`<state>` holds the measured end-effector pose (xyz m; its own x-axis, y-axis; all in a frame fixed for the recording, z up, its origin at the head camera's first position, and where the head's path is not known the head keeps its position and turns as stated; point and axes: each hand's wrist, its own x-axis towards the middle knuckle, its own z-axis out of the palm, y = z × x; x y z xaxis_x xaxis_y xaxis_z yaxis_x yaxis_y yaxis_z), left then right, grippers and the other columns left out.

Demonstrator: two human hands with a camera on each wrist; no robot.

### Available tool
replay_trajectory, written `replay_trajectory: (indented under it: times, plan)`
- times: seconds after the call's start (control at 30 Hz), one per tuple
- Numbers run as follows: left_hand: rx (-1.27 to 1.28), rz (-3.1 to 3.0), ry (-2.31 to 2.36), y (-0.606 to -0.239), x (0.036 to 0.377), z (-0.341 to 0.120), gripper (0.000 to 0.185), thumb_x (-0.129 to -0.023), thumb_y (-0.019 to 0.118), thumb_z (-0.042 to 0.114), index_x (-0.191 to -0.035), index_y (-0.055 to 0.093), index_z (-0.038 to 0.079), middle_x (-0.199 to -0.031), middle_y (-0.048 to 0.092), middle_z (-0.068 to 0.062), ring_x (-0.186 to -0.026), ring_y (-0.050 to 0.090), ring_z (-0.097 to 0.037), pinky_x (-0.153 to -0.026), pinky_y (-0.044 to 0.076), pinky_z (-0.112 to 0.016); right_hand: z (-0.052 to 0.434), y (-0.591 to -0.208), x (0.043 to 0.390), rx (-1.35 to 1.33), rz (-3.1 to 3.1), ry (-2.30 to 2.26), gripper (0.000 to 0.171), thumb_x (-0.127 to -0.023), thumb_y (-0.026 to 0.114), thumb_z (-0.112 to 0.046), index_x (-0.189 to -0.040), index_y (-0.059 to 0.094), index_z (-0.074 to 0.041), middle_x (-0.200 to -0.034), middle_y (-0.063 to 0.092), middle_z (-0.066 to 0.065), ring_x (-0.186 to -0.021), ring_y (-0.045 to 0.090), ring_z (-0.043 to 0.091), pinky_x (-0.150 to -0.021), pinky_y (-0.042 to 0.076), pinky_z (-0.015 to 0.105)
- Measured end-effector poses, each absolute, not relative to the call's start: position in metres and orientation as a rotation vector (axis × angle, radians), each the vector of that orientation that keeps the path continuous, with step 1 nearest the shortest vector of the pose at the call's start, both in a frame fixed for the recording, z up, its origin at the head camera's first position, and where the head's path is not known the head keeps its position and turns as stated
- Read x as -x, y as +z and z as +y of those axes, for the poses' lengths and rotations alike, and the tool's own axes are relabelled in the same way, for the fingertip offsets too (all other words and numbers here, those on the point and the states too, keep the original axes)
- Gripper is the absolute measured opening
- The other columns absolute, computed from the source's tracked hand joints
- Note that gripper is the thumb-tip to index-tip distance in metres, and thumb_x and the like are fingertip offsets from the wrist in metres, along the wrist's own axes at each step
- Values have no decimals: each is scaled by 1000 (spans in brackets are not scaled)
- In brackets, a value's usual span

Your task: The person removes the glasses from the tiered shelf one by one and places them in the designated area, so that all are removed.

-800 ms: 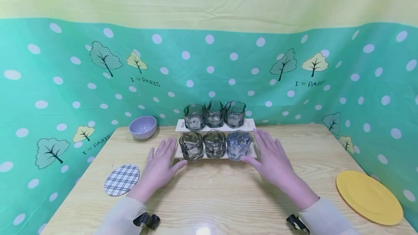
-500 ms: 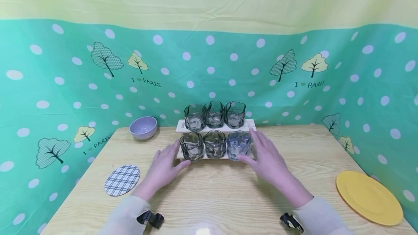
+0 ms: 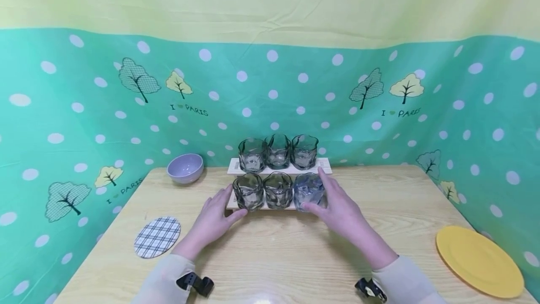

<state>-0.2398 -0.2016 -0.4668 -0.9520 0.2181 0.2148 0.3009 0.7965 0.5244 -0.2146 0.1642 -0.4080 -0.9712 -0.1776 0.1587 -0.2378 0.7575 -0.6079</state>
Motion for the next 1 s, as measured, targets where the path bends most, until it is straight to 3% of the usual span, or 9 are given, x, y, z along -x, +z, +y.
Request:
replay_trajectory:
  times: [0.07,0.17,0.23,0.3,0.4,0.47,0.67,0.83,1.0]
  plan:
    - [418,-2827,-887,-468,240,-202,99,-103,75,56,-172,31,0,-171,38,-29,-160,33,-51,-132,16,-72,164,-409,216,-335,-2861,1046,116,-98,79,-60,-180,7,-20,-179,23,26,-139,57,53,-116,44,75]
    - [424,-2803,-915,-470,240,-203,98,-102,76,55,-170,33,-2,-170,39,-31,-159,33,-52,-131,17,-72,164,-409,218,-337,-2861,1120,117,-97,80,-60,-180,8,-19,-179,21,27,-106,71,45,-109,52,71]
    - [415,-2794,-933,-471,241,-204,97,-101,78,54,-169,36,-2,-170,39,-31,-159,33,-52,-132,17,-70,164,-409,219,-340,-2856,1160,118,-96,81,-59,-179,9,-17,-179,21,27,-88,69,38,-105,55,69]
    - [411,-2781,-949,-473,241,-204,96,-100,79,53,-168,38,-2,-169,40,-32,-158,35,-51,-132,18,-70,165,-409,220,-343,-2848,1195,118,-95,83,-57,-179,11,-15,-177,24,28,-94,70,40,-107,54,68]
    - [404,-2767,-967,-474,242,-203,93,-99,82,51,-165,42,-1,-167,44,-31,-156,39,-50,-132,21,-69,167,-409,221,-343,-2827,1231,117,-94,86,-54,-178,17,-12,-172,35,31,-124,66,49,-114,49,71]
    - [401,-2760,-981,-474,243,-203,92,-98,83,51,-164,44,1,-167,46,-29,-155,42,-50,-132,24,-67,169,-409,222,-338,-2816,1258,115,-93,88,-52,-177,19,-12,-166,43,34,-132,62,51,-115,48,72]
    - [378,-2767,-1016,-476,241,-204,91,-96,85,51,-163,46,4,-165,49,-25,-149,48,-51,-126,36,-67,171,-410,223,-300,-2812,1317,112,-91,91,-47,-175,25,-16,-153,57,33,-115,71,38,-106,56,67]
    - [408,-2737,-1045,-480,239,-206,86,-96,88,43,-162,47,4,-157,58,-26,-142,55,-50,-123,41,-67,171,-410,223,-292,-2811,1385,110,-90,93,-42,-174,28,-17,-151,59,31,-94,71,24,-100,60,62]
    - [442,-2690,-1097,-483,236,-208,78,-100,85,34,-164,47,7,-153,61,-26,-140,57,-49,-122,40,-69,171,-411,224,-297,-2792,1404,108,-89,94,-39,-173,30,-16,-152,58,31,-106,72,31,-105,58,64]
